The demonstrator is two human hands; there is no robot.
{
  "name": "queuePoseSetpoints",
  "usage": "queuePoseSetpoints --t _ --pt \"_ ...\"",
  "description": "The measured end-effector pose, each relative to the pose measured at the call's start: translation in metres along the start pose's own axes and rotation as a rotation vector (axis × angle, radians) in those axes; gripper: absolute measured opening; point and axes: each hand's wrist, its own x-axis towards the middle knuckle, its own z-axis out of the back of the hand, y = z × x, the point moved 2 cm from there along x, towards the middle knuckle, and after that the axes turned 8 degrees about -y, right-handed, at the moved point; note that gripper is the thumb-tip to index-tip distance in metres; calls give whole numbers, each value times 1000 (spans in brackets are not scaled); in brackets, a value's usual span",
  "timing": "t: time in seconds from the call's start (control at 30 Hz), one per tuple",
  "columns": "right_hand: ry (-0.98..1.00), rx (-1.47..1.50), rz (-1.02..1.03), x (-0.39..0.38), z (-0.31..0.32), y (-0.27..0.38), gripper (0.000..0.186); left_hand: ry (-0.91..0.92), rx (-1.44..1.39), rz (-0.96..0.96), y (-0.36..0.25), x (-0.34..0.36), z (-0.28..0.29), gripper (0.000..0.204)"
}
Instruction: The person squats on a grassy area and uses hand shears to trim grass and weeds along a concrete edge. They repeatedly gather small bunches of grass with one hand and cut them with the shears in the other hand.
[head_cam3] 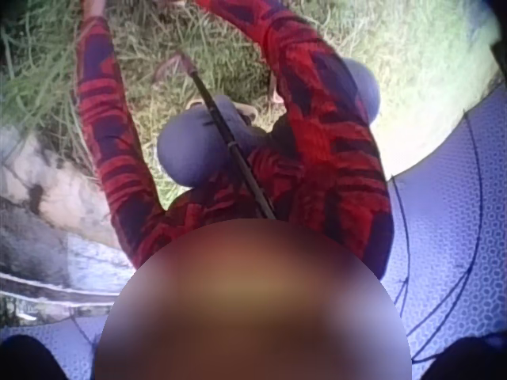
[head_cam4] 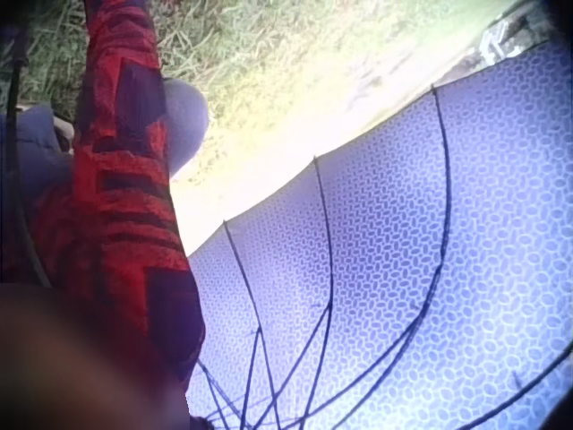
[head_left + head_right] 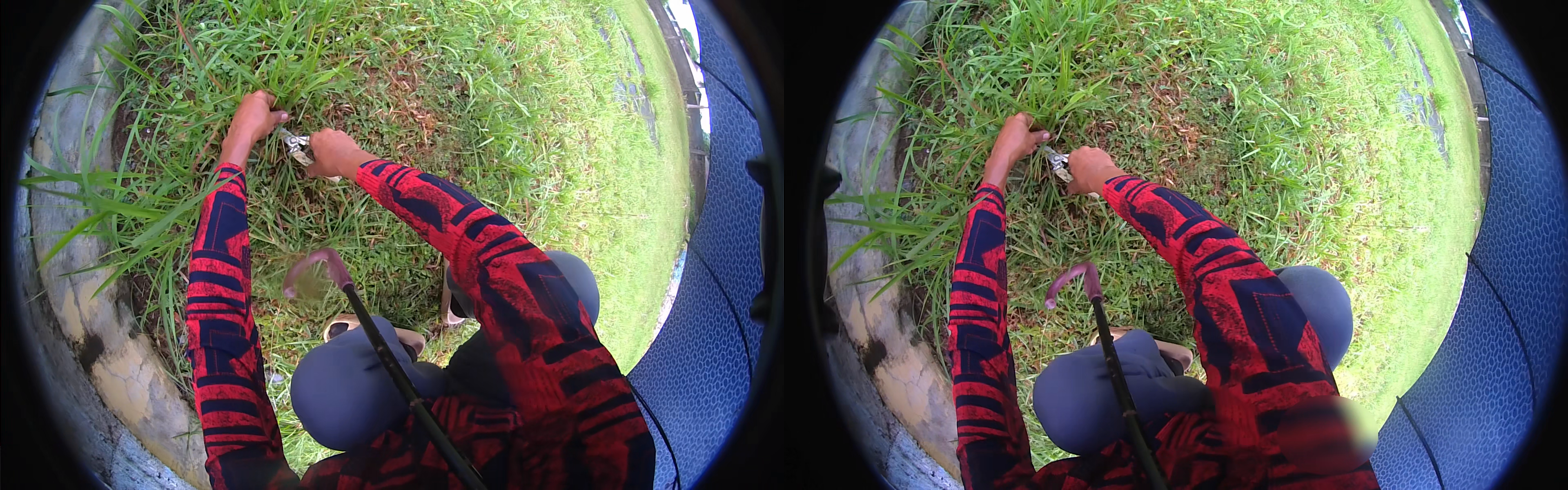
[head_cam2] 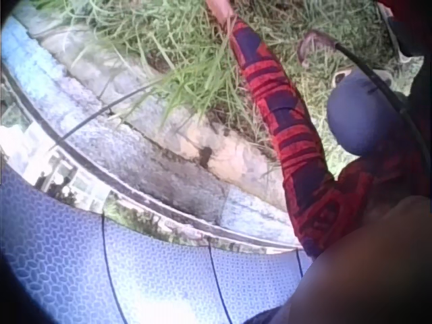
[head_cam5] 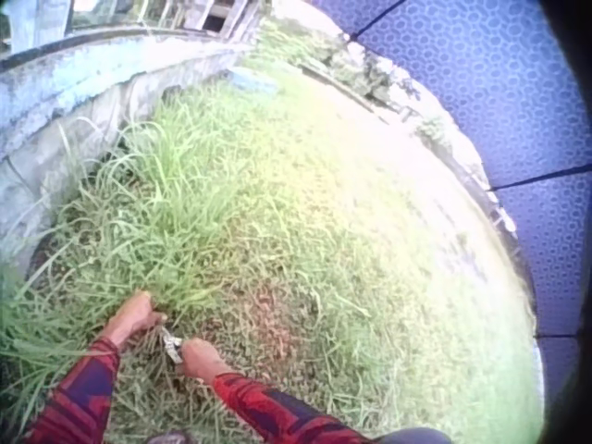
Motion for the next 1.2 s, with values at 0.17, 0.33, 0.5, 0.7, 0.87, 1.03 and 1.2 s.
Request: queuePoseSetpoints --t 0.17,0.33,0.5,0.7,0.87,1.03,1.2 --pt "3 -30 83 8 13 -17 47 -101 -236 -20 3 -16 -3 27" --pt "26 -372 163 -11 37 -61 75 -301 -127 -312 1 -100 -31 20" --pt "-23 -586 221 -23 53 -91 80 -122 179 -350 7 -185 -71 20" --pt "-12 -471 247 -18 58 -97 84 313 70 -193 7 -213 -32 59" --pt "-73 -62 205 -22 48 -92 86 2 515 -61 -3 -190 0 64" --pt "-193 -182 218 -32 25 -65 82 -346 384 0 -9 -160 -9 64" --pt "-191 -115 106 -23 18 -33 80 -283 531 49 5 -114 9 32"
